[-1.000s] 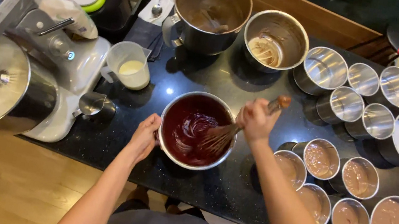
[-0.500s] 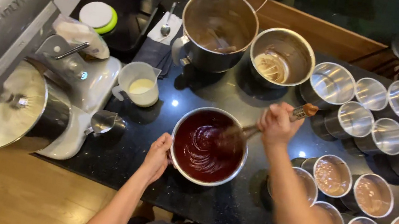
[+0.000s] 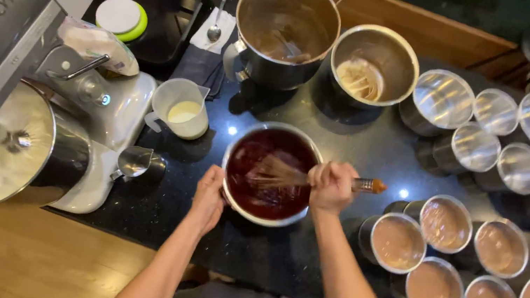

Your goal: Pouring cake batter into molds and whisking ingredients in a bowl.

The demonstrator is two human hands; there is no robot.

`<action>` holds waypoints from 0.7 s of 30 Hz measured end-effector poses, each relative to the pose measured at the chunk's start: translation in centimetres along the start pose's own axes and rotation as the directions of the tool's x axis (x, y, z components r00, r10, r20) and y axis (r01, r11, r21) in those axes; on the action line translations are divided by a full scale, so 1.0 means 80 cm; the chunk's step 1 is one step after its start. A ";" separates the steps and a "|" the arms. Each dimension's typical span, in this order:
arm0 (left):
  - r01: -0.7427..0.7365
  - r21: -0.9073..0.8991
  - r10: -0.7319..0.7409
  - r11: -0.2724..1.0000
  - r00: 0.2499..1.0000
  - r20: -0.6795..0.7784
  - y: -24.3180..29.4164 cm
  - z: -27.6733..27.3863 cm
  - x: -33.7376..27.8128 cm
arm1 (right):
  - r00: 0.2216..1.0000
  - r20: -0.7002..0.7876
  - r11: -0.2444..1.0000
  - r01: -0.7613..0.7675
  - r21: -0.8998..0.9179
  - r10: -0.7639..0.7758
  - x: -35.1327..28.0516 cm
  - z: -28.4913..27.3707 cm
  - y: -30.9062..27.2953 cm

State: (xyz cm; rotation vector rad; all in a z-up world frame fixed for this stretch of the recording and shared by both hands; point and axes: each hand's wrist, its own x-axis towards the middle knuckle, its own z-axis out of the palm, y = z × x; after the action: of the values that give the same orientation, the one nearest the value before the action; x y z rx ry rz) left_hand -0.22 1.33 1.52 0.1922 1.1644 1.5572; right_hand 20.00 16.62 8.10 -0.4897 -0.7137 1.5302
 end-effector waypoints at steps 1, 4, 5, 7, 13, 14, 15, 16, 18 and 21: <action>0.010 0.010 -0.010 1.000 1.000 -0.002 0.009 -0.004 -0.004 | 1.000 -0.014 1.000 -0.002 0.003 0.002 0.003 -0.006 -0.006; 0.005 0.045 -0.003 0.999 0.999 -0.032 0.019 0.001 -0.006 | 0.987 0.020 0.954 -0.150 -0.261 0.161 0.031 -0.003 -0.037; 0.005 0.063 -0.005 0.998 1.000 0.003 0.015 0.002 -0.008 | 0.994 0.081 0.941 -0.045 -0.335 0.076 0.045 0.014 -0.050; 0.018 0.083 -0.021 0.996 0.999 0.038 0.004 0.003 -0.010 | 0.991 0.134 0.912 0.058 -0.407 -0.003 0.042 0.029 -0.044; -0.039 -0.040 0.037 0.998 0.997 -0.067 0.007 -0.002 -0.004 | 1.000 -0.020 0.997 -0.023 -0.072 0.022 0.007 0.000 -0.022; -0.025 0.009 0.025 1.000 1.000 -0.016 0.011 -0.002 -0.005 | 0.999 0.034 0.980 -0.019 -0.198 0.026 0.023 0.011 -0.041; -0.014 0.058 0.012 0.998 0.999 0.034 0.015 -0.002 -0.005 | 0.996 0.086 0.947 -0.006 -0.320 0.036 0.038 0.022 -0.060; -0.014 0.056 0.012 0.998 0.999 0.031 0.007 -0.002 -0.009 | 0.995 0.087 0.947 -0.009 -0.320 0.039 0.047 0.031 -0.062; 0.037 0.111 -0.044 0.993 0.997 0.060 -0.011 0.002 -0.010 | 0.988 -0.020 0.944 0.137 -0.299 -0.150 0.068 0.050 -0.064; -0.005 -0.027 0.005 1.000 1.000 0.021 -0.011 0.011 0.004 | 0.990 -0.074 0.985 0.108 -0.135 -0.119 -0.011 0.037 -0.009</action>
State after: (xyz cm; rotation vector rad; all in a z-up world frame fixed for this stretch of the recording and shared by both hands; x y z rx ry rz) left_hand 0.82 1.97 1.20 0.1937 1.1262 1.5710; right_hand 18.58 15.35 10.57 -0.5961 -0.7684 1.3550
